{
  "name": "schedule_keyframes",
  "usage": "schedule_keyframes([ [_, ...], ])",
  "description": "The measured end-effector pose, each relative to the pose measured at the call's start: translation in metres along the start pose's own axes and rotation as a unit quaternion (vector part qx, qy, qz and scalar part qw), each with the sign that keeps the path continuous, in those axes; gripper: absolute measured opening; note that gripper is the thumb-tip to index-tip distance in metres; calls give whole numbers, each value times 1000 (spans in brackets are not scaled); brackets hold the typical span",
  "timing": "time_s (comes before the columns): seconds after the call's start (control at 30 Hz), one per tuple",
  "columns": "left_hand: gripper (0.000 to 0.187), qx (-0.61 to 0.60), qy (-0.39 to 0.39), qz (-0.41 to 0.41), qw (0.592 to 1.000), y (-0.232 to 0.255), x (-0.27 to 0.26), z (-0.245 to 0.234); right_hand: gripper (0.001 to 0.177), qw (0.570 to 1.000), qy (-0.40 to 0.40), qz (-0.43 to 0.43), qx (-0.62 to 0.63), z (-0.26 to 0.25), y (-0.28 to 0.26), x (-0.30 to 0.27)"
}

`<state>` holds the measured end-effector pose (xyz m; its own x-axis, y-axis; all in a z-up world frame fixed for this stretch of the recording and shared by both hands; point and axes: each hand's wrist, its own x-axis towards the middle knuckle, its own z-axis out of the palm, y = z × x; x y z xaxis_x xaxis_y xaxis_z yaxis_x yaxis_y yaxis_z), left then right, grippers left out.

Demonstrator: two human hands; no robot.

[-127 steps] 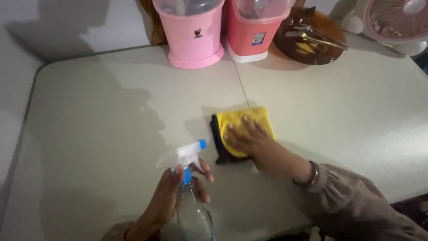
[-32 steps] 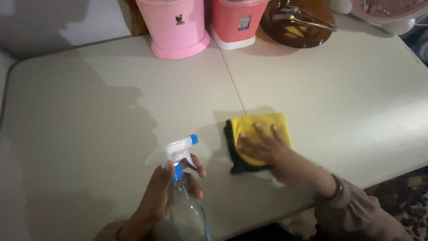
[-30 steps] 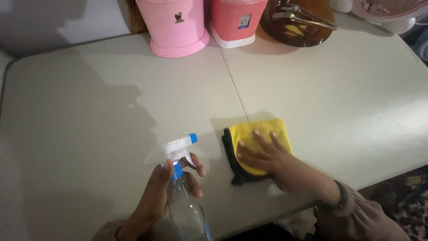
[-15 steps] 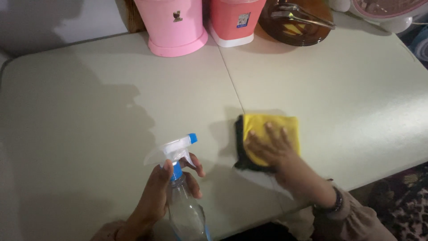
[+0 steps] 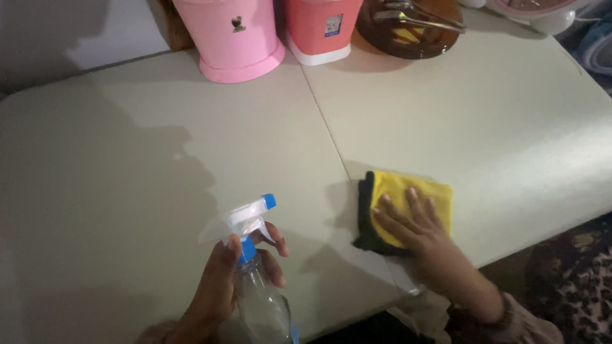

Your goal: Gathering plates and cutlery from a table and then wiping the surface with a cleaning cloth and spray.

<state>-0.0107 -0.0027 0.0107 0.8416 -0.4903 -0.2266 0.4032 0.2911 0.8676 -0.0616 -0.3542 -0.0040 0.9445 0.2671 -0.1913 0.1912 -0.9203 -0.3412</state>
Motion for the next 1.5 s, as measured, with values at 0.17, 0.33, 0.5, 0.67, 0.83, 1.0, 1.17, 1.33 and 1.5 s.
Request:
schedule_keyframes([
  [0.17,85,5,12,-4,1000,0,1,4,89,985,64,-149,-53,17,-14,-6],
  [0.33,87,-17,6,-8,1000,-12,3,-1,94,972,-104,-207,-37,28,27,-36],
  [0.5,83,8,24,7,1000,-13,1,5,111,982,-176,47,-51,-11,35,-48],
  [0.67,83,12,-7,-20,1000,-10,15,11,104,994,12,-68,-79,14,18,-30],
  [0.83,82,12,-31,-48,998,-14,26,33,88,963,58,-258,48,-11,2,-50],
  [1.0,73,-34,-45,-49,997,-39,45,40,109,976,-212,-35,33,-42,32,-69],
  [1.17,74,-67,-40,-91,993,-44,52,51,104,999,-6,-21,-50,-14,55,-53],
  [1.33,75,-91,-43,-117,988,-60,61,53,88,987,92,-118,-57,-13,22,-46],
  [1.5,80,-118,-60,-76,988,-75,61,47,95,973,-167,-142,67,-42,27,-73],
])
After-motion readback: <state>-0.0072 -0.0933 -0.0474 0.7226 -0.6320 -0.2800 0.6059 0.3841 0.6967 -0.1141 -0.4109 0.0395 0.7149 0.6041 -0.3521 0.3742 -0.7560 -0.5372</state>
